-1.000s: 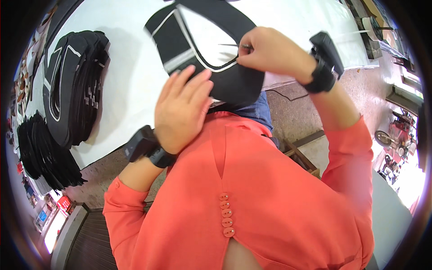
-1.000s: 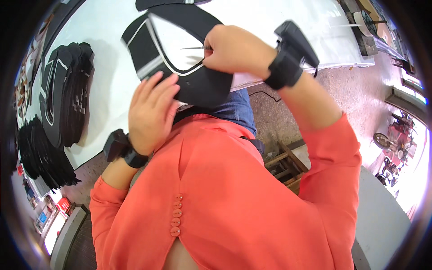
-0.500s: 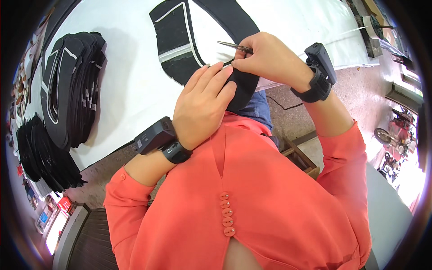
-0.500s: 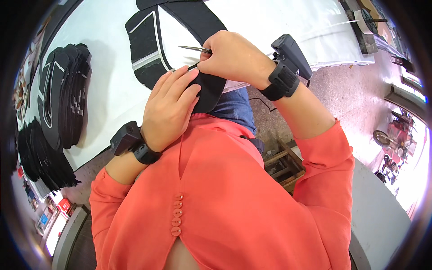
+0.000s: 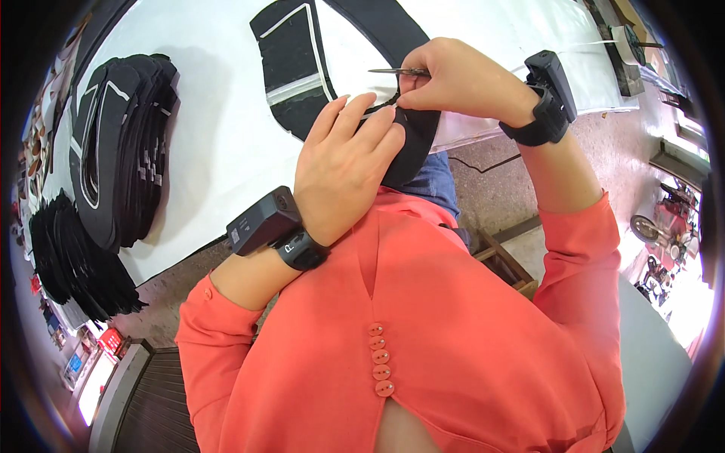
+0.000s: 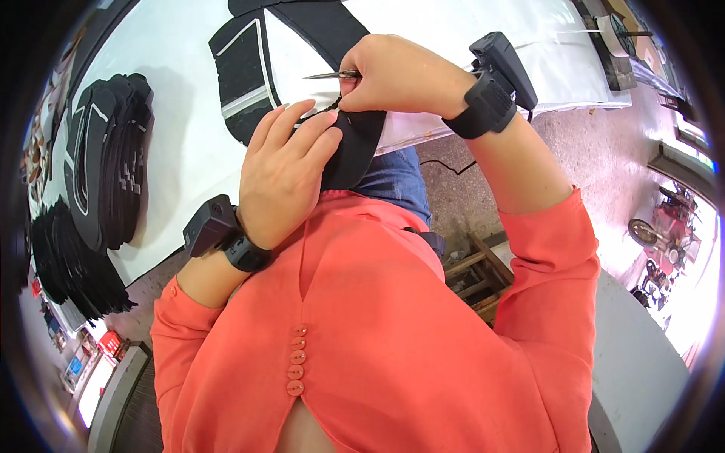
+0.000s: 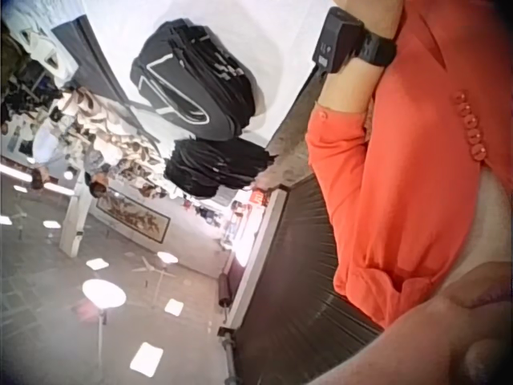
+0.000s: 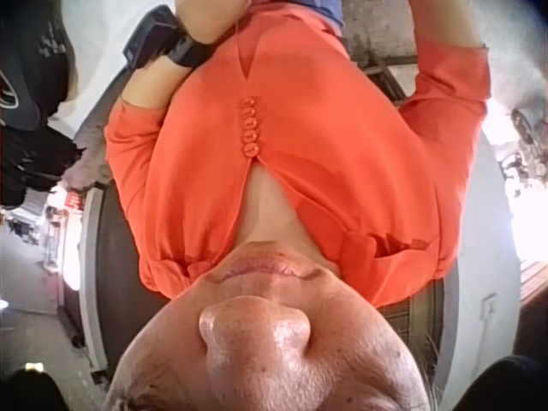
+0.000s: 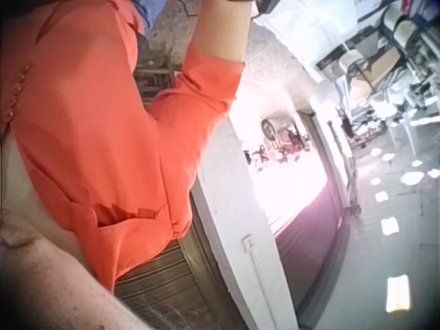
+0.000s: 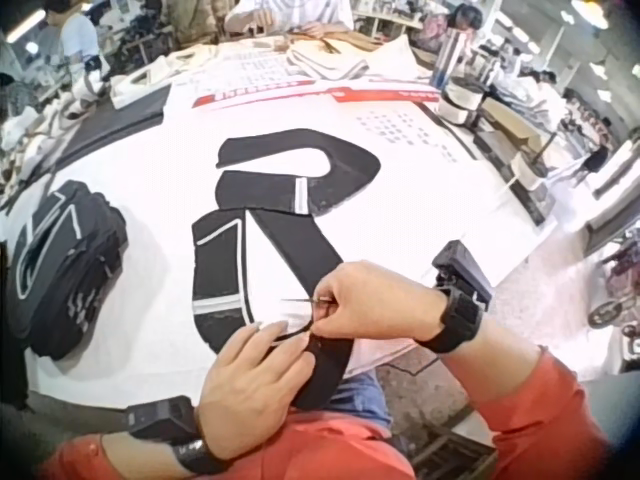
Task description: Trim excess material or threads from shoe upper components using small snips.
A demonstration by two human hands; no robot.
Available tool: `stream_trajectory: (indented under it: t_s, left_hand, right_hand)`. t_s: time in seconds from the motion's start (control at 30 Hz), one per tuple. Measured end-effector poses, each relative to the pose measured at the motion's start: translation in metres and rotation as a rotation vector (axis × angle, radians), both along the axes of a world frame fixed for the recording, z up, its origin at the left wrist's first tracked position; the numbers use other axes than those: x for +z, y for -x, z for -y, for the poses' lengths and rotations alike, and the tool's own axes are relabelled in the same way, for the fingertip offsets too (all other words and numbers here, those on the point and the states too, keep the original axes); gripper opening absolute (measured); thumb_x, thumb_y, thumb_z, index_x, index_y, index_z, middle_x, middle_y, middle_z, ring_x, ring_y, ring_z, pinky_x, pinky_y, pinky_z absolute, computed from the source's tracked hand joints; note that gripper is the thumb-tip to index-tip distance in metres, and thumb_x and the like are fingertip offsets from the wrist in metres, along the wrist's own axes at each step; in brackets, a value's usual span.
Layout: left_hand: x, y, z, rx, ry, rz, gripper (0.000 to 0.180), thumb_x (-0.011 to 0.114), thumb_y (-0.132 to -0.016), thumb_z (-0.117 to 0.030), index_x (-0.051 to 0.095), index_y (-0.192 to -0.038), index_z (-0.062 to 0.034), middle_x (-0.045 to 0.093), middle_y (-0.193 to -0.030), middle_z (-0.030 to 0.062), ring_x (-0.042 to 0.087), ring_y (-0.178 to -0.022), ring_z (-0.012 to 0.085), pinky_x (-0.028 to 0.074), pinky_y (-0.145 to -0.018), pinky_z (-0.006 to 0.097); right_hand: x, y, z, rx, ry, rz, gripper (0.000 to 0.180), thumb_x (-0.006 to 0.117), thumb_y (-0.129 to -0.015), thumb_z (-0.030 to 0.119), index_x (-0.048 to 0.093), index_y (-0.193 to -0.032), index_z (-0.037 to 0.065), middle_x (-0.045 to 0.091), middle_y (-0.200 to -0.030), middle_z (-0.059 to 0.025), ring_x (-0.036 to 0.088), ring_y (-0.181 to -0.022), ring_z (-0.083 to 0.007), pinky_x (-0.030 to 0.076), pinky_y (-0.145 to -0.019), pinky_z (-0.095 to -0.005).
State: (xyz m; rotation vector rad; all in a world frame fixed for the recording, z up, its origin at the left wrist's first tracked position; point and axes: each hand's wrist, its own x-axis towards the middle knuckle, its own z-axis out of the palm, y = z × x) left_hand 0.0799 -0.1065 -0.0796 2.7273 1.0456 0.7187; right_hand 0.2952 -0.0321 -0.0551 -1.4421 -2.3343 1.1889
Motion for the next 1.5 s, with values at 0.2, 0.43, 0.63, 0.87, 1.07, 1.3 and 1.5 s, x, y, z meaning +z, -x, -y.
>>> stream_trajectory:
  t_s: [0.2,0.43,0.63,0.87,1.07,1.3,1.5]
  left_hand:
    - [0.002,-0.004,-0.001,0.002,-0.034,-0.012,0.017,0.059,-0.083,-0.01,0.064,-0.098,-0.0075,0.061,-0.112,0.0058,0.054,-0.12,0.027,0.043,-0.105,0.044]
    - [0.005,-0.007,-0.004,-0.015,0.039,0.001,0.025,0.059,-0.079,-0.001,0.063,-0.103,-0.0057,0.063,-0.12,0.006,0.055,-0.12,0.0303,0.042,-0.105,0.047]
    - [0.001,-0.013,-0.004,0.017,-0.01,-0.016,0.016,0.059,-0.081,-0.006,0.062,-0.097,-0.0072,0.063,-0.116,0.0063,0.055,-0.12,0.028,0.042,-0.106,0.046]
    - [0.006,-0.019,-0.005,0.008,0.032,-0.006,0.018,0.059,-0.078,0.0,0.06,-0.096,-0.0035,0.061,-0.121,0.0084,0.054,-0.122,0.032,0.042,-0.105,0.048]
    - [0.009,0.0,0.009,-0.039,0.148,0.01,0.028,0.069,-0.08,-0.007,0.063,-0.107,-0.0034,0.06,-0.13,0.0087,0.053,-0.124,0.031,0.042,-0.105,0.048]
    - [0.014,0.052,0.023,0.014,0.217,-0.039,0.035,0.071,-0.082,-0.009,0.064,-0.116,-0.0043,0.061,-0.133,0.0069,0.052,-0.128,0.0312,0.039,-0.108,0.049]
    - [0.015,0.065,0.008,0.03,0.106,-0.043,0.026,0.066,-0.083,-0.001,0.066,-0.109,-0.0051,0.065,-0.124,0.009,0.058,-0.121,0.0323,0.043,-0.105,0.05]
  right_hand:
    - [0.006,0.001,-0.011,0.075,0.034,0.056,0.022,0.07,-0.074,0.019,0.063,-0.073,-0.003,0.053,-0.06,-0.0073,0.051,-0.058,-0.014,0.044,-0.057,-0.0298]
    - [0.015,0.001,-0.022,0.094,0.073,0.098,0.025,0.07,-0.074,0.019,0.061,-0.072,-0.003,0.052,-0.058,-0.0083,0.048,-0.056,-0.0147,0.043,-0.056,-0.03]
    - [0.014,-0.002,-0.033,0.162,0.002,0.067,0.024,0.071,-0.072,0.019,0.061,-0.072,-0.003,0.053,-0.059,-0.0079,0.048,-0.056,-0.0158,0.042,-0.055,-0.0309]
    - [0.021,0.006,-0.044,0.193,0.065,0.223,0.021,0.071,-0.073,0.02,0.068,-0.078,-0.001,0.062,-0.066,-0.0117,0.058,-0.059,-0.0208,0.047,-0.059,-0.0326]
    - [0.021,0.008,-0.038,0.151,0.086,0.205,0.023,0.072,-0.071,0.018,0.062,-0.071,-0.002,0.053,-0.058,-0.0057,0.05,-0.054,-0.0151,0.041,-0.053,-0.0306]
    - [-0.001,0.008,-0.006,0.079,-0.062,0.026,0.023,0.071,-0.075,0.02,0.068,-0.076,-0.002,0.06,-0.059,-0.0086,0.057,-0.056,-0.0164,0.046,-0.056,-0.0306]
    - [0.006,0.048,0.043,-0.286,0.067,0.031,0.022,0.064,-0.074,0.018,0.071,-0.077,-0.002,0.066,-0.07,-0.0219,0.068,-0.068,-0.0362,0.054,-0.066,-0.0415]
